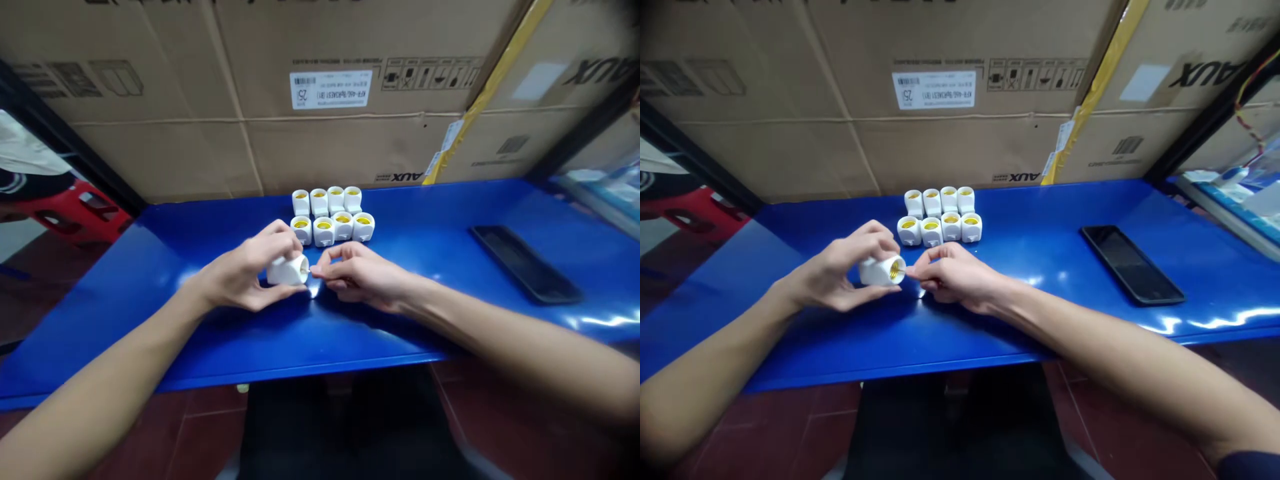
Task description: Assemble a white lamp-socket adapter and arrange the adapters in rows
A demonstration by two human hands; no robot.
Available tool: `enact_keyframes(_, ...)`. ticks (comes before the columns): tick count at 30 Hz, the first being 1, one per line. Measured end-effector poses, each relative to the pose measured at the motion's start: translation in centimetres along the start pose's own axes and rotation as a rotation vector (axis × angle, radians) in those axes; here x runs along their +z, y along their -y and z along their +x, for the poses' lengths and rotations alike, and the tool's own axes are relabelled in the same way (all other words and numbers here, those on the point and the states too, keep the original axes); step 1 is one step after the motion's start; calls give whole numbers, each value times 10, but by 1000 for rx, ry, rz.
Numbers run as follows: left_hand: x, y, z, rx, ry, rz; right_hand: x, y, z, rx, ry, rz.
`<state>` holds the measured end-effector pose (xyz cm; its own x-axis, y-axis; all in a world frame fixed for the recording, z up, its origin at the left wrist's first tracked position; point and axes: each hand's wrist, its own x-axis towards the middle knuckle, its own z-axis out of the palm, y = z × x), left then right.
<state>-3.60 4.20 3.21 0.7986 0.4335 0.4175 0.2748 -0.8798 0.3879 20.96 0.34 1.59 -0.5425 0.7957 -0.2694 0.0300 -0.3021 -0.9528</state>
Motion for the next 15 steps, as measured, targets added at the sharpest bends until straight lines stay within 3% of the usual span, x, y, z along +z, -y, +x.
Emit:
enact_keyframes(2, -1, 5, -1, -86, 9, -43, 2, -3, -1, -182, -57, -238)
enact_keyframes(5, 0, 8, 1, -183, 97, -97, 1, -8, -5, -495, -104, -910)
enact_keyframes(7, 1, 6, 2, -226, 139, -97, 1, -10, -8, -595, -143, -1294)
enact_keyframes(9, 2, 1, 4, -243, 168, -79, 1, -11, -11, -616, -182, -1441)
enact_keyframes(12, 5, -8, 6, -164, 250, -32, 1, -9, -11, -531, -164, -1175)
enact_keyframes(15, 5, -16, 5, 6, 312, 43, -2, -6, -9, -212, -87, -561)
